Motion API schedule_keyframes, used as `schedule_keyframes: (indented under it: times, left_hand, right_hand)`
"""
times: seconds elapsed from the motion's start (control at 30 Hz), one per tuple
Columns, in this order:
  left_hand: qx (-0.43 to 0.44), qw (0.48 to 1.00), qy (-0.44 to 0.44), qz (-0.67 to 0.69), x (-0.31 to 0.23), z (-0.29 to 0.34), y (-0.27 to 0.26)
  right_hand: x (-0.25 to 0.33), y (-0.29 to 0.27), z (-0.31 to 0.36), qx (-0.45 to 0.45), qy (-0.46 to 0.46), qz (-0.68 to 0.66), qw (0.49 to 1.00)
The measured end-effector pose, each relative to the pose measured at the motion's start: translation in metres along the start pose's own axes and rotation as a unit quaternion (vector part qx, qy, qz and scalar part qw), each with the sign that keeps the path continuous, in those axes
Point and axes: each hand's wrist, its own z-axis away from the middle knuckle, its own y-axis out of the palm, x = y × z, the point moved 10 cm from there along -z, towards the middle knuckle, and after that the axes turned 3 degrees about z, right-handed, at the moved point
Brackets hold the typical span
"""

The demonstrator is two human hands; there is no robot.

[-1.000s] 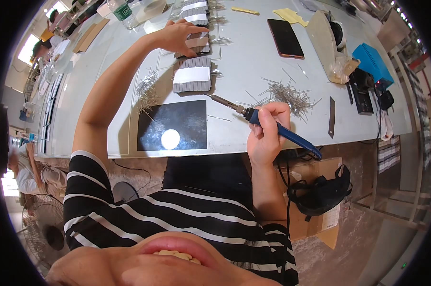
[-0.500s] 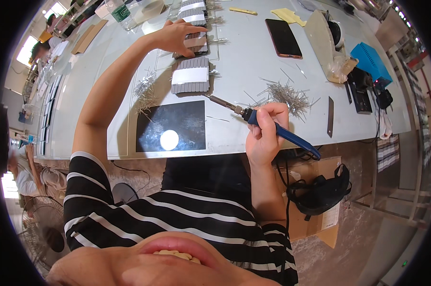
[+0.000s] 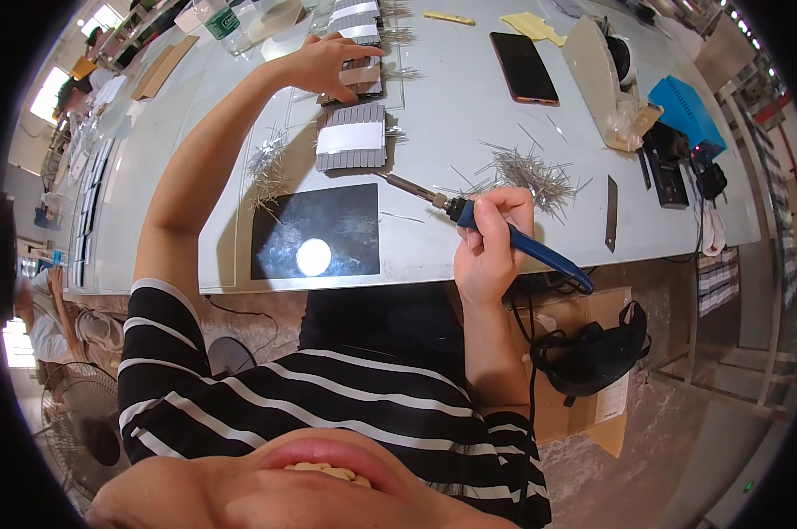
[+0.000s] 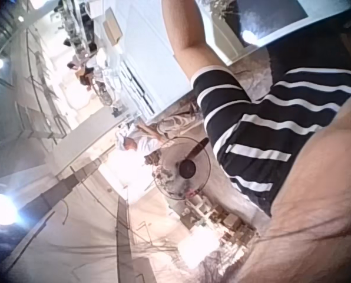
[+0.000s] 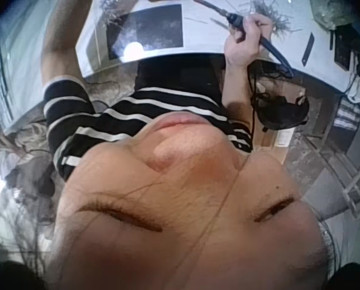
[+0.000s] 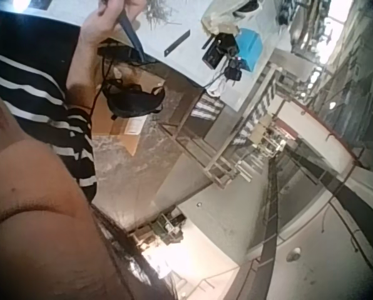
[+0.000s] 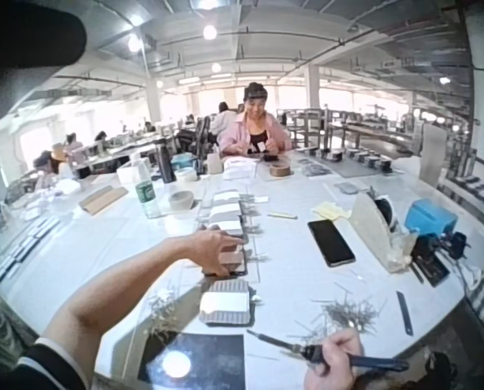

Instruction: The person solders metal wires onto components using a soldering iron and stacks the completed components on the table.

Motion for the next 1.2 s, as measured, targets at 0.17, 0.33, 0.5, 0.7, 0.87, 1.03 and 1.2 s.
schedule_keyframes:
  times: [0.17, 0.33, 0.5, 0.7, 0.87, 1.03, 1.2]
  left_hand:
    - [-0.012, 1.0, 0.006, 0.005, 0.0, 0.003, -0.004]
    - [-0.19, 0.977, 0.095, 0.025, 0.003, 0.025, -0.045]
    - [-0.15, 0.977, 0.127, 0.082, -0.05, 0.092, -0.051]
    - [-0.183, 0.914, 0.239, 0.273, -0.127, 0.153, -0.071]
    - [-0.013, 0.538, 0.423, 0.729, -0.224, 0.212, -0.136]
    - [0.123, 0.332, 0.452, 0.818, -0.274, 0.239, -0.163]
    - [0.31, 0.207, 0.371, 0.851, -0.296, 0.275, -0.173]
  right_hand:
    - [0.001, 0.004, -0.002, 0.008, 0.0, 0.015, 1.0]
    - [0.004, 0.001, -0.003, 0.003, -0.006, 0.016, 1.0]
    - [0.003, -0.001, -0.003, -0.015, -0.012, -0.005, 1.0]
    - [0.009, -0.003, -0.002, -0.018, -0.034, -0.004, 0.999]
    - [-0.004, -0.019, -0.004, -0.073, 0.011, 0.012, 0.997]
    - [-0.001, -0.011, -0.01, -0.04, -0.008, 0.025, 0.999]
    - [-0.003, -0.004, -0.015, -0.028, -0.007, 0.011, 1.0]
